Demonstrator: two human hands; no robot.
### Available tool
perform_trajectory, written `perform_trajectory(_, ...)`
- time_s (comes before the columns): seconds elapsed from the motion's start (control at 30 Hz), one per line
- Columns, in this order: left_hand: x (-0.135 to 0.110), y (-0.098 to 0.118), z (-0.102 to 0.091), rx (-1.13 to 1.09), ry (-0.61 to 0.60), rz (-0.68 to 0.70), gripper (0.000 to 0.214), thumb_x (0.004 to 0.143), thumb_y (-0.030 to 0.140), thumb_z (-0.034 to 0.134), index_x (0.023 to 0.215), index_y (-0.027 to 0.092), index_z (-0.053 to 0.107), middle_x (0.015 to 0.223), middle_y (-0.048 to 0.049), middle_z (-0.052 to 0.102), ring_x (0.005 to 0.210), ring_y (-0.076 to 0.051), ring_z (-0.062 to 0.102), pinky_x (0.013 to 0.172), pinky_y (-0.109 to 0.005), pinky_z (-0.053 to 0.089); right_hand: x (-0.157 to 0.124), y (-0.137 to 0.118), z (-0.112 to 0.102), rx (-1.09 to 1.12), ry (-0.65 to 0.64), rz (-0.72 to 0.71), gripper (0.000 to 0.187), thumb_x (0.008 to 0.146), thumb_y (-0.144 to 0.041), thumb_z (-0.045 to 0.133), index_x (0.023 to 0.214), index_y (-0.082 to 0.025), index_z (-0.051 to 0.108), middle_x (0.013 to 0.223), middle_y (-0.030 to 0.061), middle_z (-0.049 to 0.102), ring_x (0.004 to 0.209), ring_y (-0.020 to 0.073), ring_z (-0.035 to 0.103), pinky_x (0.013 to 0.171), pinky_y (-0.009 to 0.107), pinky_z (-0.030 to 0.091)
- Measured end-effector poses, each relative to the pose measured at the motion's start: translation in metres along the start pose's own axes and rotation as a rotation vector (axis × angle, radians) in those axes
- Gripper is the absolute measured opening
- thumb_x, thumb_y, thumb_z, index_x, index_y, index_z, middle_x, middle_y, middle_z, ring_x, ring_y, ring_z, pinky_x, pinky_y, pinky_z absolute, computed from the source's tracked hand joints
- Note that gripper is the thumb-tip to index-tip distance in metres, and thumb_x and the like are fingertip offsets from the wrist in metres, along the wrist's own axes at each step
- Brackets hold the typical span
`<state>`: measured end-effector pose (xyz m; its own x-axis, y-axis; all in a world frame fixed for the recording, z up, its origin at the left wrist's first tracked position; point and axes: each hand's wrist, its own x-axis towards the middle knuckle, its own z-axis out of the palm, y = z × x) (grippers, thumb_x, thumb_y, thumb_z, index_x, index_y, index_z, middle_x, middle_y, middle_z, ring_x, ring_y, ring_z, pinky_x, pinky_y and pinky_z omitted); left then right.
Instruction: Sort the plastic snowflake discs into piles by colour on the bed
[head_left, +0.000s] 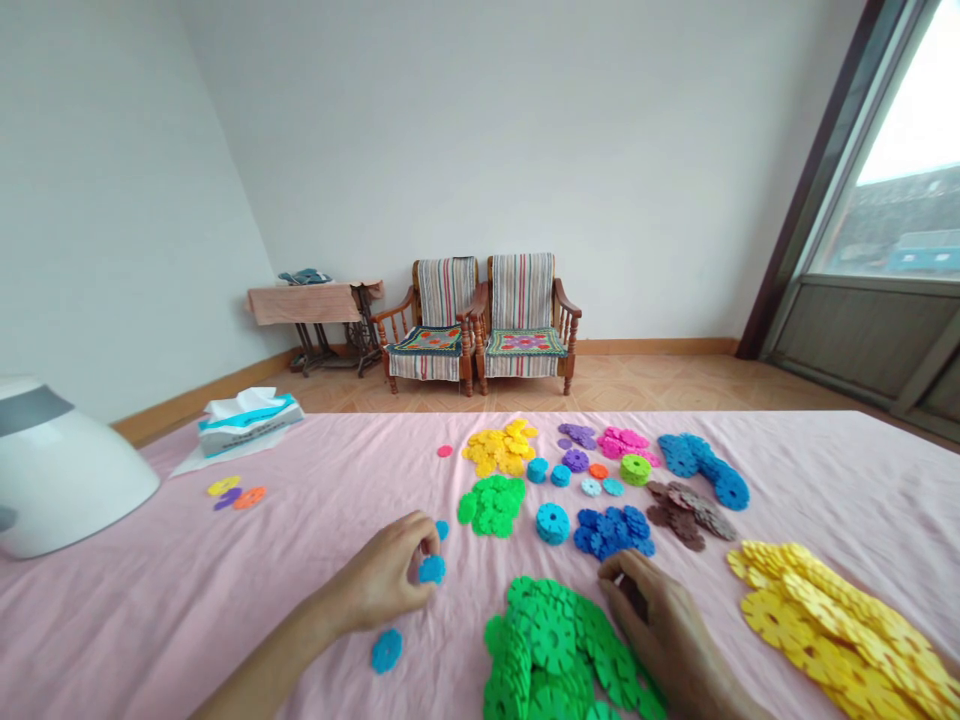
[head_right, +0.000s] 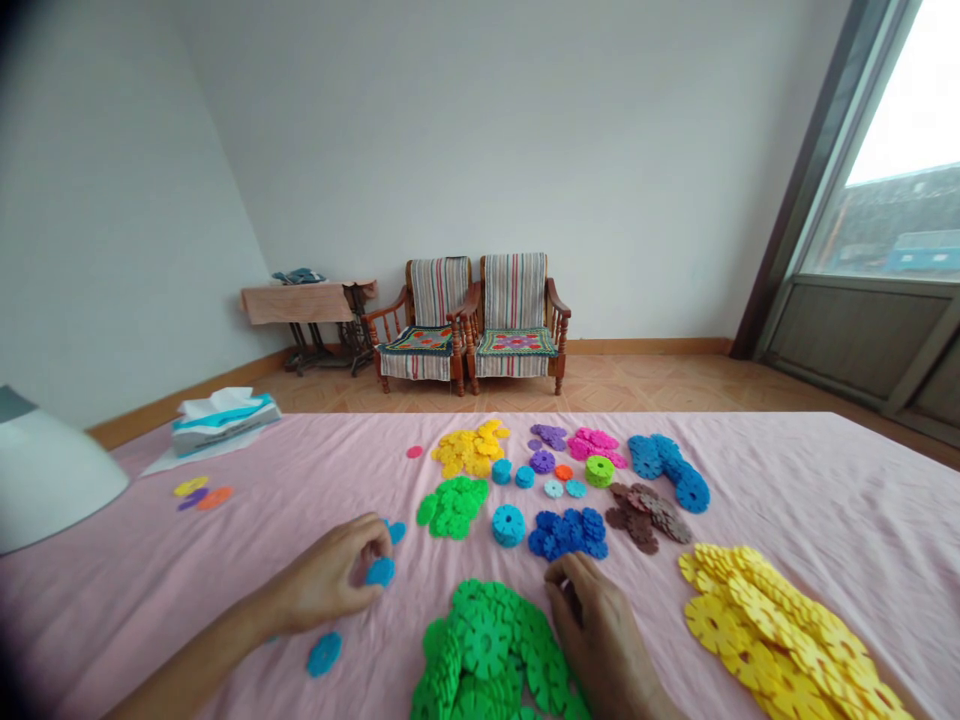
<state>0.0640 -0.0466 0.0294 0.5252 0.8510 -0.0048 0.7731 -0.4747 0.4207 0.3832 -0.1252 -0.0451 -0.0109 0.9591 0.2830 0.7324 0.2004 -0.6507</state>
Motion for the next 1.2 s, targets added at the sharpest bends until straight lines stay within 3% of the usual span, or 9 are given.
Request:
perform_trajectory(0.1,0.007,-0.011,-0.002,0.026,0.149,-0.021,0.022,0.062,0.012,0.054,0.083,0.02,0.054,0.087,-0.0005,0.054,0.084,-0.017,0.053,0.074,-0.027,0.041,0.0,0.0,-0.001,-0.003,0.001,-0.011,0.017,0.09,-0.027,0.041,0.081,-0.021,0.053,0.074,0.0007,0.059,0.064,0.0153,0.055,0.058,0.025,0.038)
perform_trajectory(0.2,0.004,-0.019,-0.007,0.008,0.174,0.011,0.024,0.069,0.017,0.057,0.092,0.021,0.056,0.099,-0.0031,0.056,0.098,-0.02,0.051,0.086,-0.03,0.04,0.0,-0.002,-0.001,-0.011,0.003,-0.008,0.017,0.09,-0.027,0.041,0.081,-0.021,0.053,0.074,0.0008,0.059,0.063,0.0154,0.056,0.058,0.025,0.039)
perform_trajectory(0.3,-0.011,-0.019,-0.017,-0.014,0.066,0.049,0.026,0.069,0.023,0.064,0.095,0.023,0.057,0.11,-0.0028,0.053,0.105,-0.021,0.048,0.092,-0.031,0.037,0.001,-0.004,-0.002,-0.011,0.011,-0.005,0.017,0.09,-0.027,0.041,0.08,-0.021,0.053,0.073,0.0005,0.059,0.063,0.0153,0.056,0.058,0.025,0.039)
perform_trajectory(0.4,-0.034,-0.012,-0.029,-0.046,-0.095,0.037,0.025,0.065,0.022,0.067,0.088,0.024,0.057,0.104,0.0002,0.054,0.102,-0.02,0.048,0.088,-0.027,0.038,0.001,-0.005,-0.002,-0.008,0.007,-0.008,0.018,0.09,-0.028,0.041,0.08,-0.021,0.053,0.072,0.0006,0.059,0.063,0.0153,0.056,0.058,0.025,0.04)
perform_trajectory(0.53,-0.06,0.003,-0.035,-0.047,-0.252,-0.034,0.03,0.059,0.01,0.058,0.086,0.024,0.057,0.093,0.0029,0.053,0.087,-0.015,0.051,0.076,-0.022,0.039,0.001,-0.004,-0.003,0.006,0.013,-0.019,0.019,0.09,-0.029,0.041,0.079,-0.021,0.054,0.073,0.001,0.061,0.064,0.0153,0.057,0.059,0.025,0.041)
perform_trajectory(0.63,-0.066,0.009,-0.03,-0.043,-0.285,-0.07,0.03,0.056,0.007,0.05,0.082,0.022,0.054,0.085,0.0029,0.052,0.075,-0.013,0.049,0.067,-0.021,0.037,0.001,-0.004,-0.003,0.004,0.026,-0.024,0.019,0.09,-0.03,0.042,0.079,-0.021,0.055,0.072,0.001,0.061,0.062,0.0153,0.057,0.058,0.025,0.042)
perform_trajectory(0.83,-0.059,0.003,-0.016,-0.024,-0.236,-0.01,0.025,0.055,0.005,0.043,0.072,0.021,0.048,0.079,0.0031,0.051,0.071,-0.012,0.048,0.061,-0.02,0.035,0.002,-0.009,-0.004,0.004,0.031,-0.023,0.022,0.09,-0.032,0.041,0.077,-0.021,0.056,0.07,0.0019,0.062,0.06,0.0155,0.057,0.056,0.025,0.042)
perform_trajectory(1.2,-0.016,-0.01,-0.004,0.02,-0.045,0.048,0.025,0.064,0.005,0.045,0.08,0.02,0.056,0.076,0.0024,0.051,0.066,-0.012,0.05,0.06,-0.021,0.036,0.002,-0.008,-0.005,0.011,0.036,-0.028,0.022,0.088,-0.031,0.043,0.077,-0.02,0.058,0.07,0.002,0.063,0.059,0.0152,0.058,0.055,0.024,0.042)
